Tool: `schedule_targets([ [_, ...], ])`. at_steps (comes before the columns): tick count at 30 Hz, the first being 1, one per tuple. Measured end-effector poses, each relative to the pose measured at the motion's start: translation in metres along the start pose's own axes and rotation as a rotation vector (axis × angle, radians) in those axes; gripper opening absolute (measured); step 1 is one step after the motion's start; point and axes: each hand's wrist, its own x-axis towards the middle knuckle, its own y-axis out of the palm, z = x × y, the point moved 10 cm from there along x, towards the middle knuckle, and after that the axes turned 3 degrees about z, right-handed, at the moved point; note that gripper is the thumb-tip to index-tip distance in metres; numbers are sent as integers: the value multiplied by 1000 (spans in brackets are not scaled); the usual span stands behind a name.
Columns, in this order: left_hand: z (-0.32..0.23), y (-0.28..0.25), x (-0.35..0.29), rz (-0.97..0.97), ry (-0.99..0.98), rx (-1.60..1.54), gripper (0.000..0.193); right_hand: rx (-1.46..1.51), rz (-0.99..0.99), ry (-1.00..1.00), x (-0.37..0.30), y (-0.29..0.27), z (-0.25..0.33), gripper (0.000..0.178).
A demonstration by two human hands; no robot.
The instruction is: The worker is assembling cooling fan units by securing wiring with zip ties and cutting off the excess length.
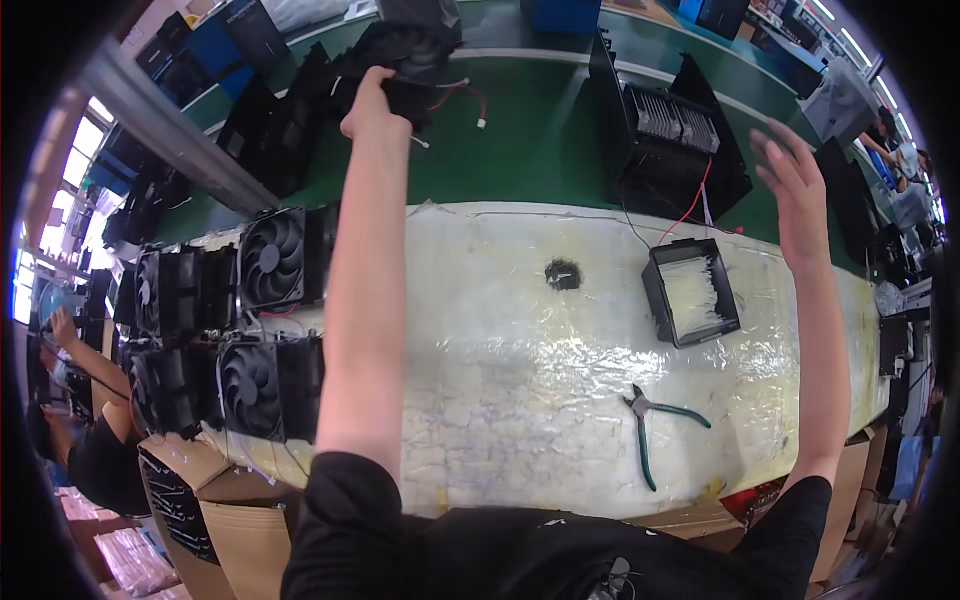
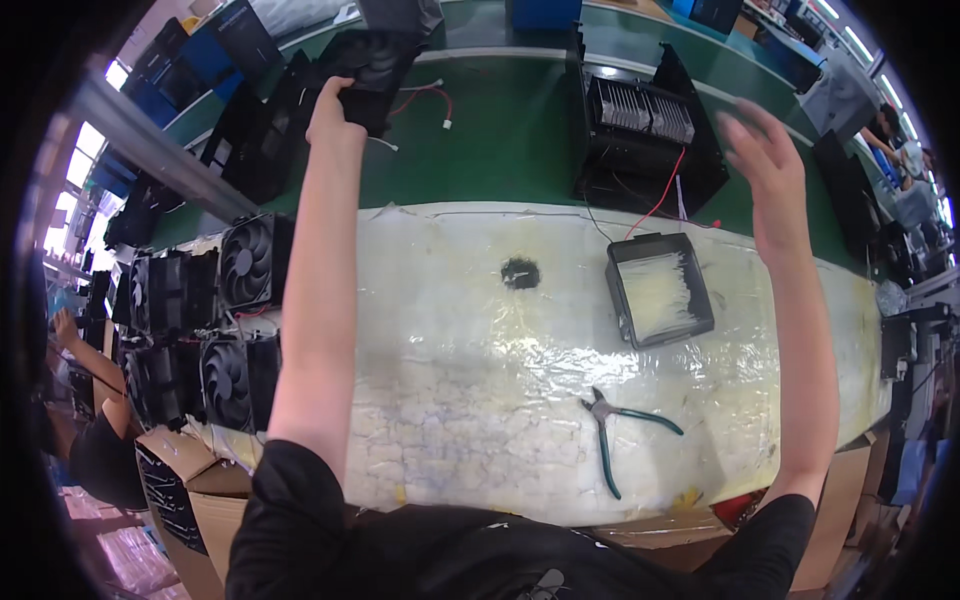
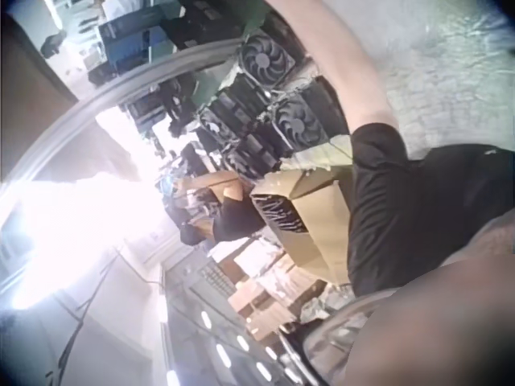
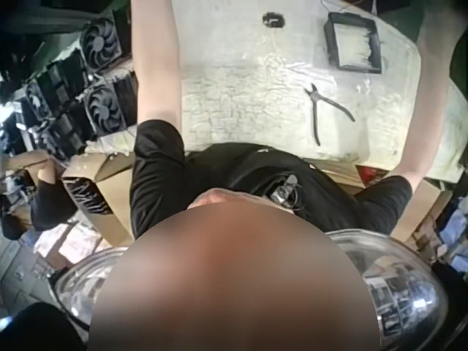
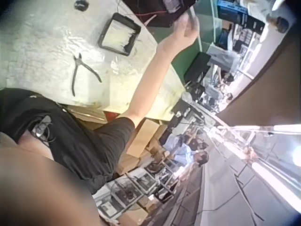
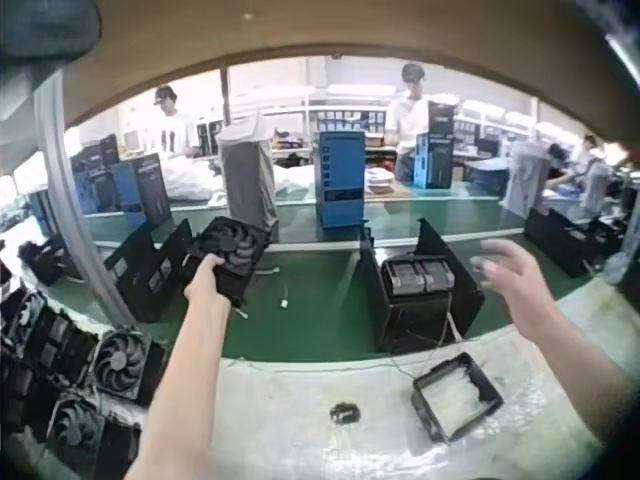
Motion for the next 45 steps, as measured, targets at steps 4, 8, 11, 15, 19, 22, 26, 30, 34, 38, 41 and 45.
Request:
schedule_targets([
  [4, -73, 3, -152, 474, 232, 10, 42, -405, 230, -580, -38, 91, 159, 68],
  [8, -97, -35, -298, 876, 257, -14, 49, -351, 440, -557, -88, 164, 243, 83],
  [11, -91, -86, -371, 950, 178, 84, 64, -146, 794, -164, -132, 191, 227, 79],
  [15, -71, -187, -411, 930, 216, 541, 81, -34, 824, -290, -210, 180, 201, 84],
  [19, -80, -308, -417, 660, -279, 1552, 92, -304, 842, -311, -273, 160, 194, 93],
  [22, -143, -225, -471, 1000, 1126, 1084, 112, -196, 894, -278, -299, 171, 212, 91],
  [26, -89, -197, -461, 1425, 702, 817, 122, -257, 916, 45, -305, 176, 234, 78],
  [30, -61, -199, -451, 1414, 373, 879, 108, -284, 891, -18, -305, 157, 227, 79],
  [34, -42, -221, -438, 1328, 32, 1023, 64, -197, 871, 70, -299, 148, 210, 80],
  [38, -55, -220, -444, 1282, 333, 1132, 25, -229, 858, 78, -299, 144, 199, 79],
  [41, -74, -200, -469, 1329, 890, 1225, 11, -405, 861, -164, -298, 139, 184, 80],
  [45, -63, -255, -435, 1004, 43, 1181, 10, -279, 768, -156, -288, 134, 137, 83],
])
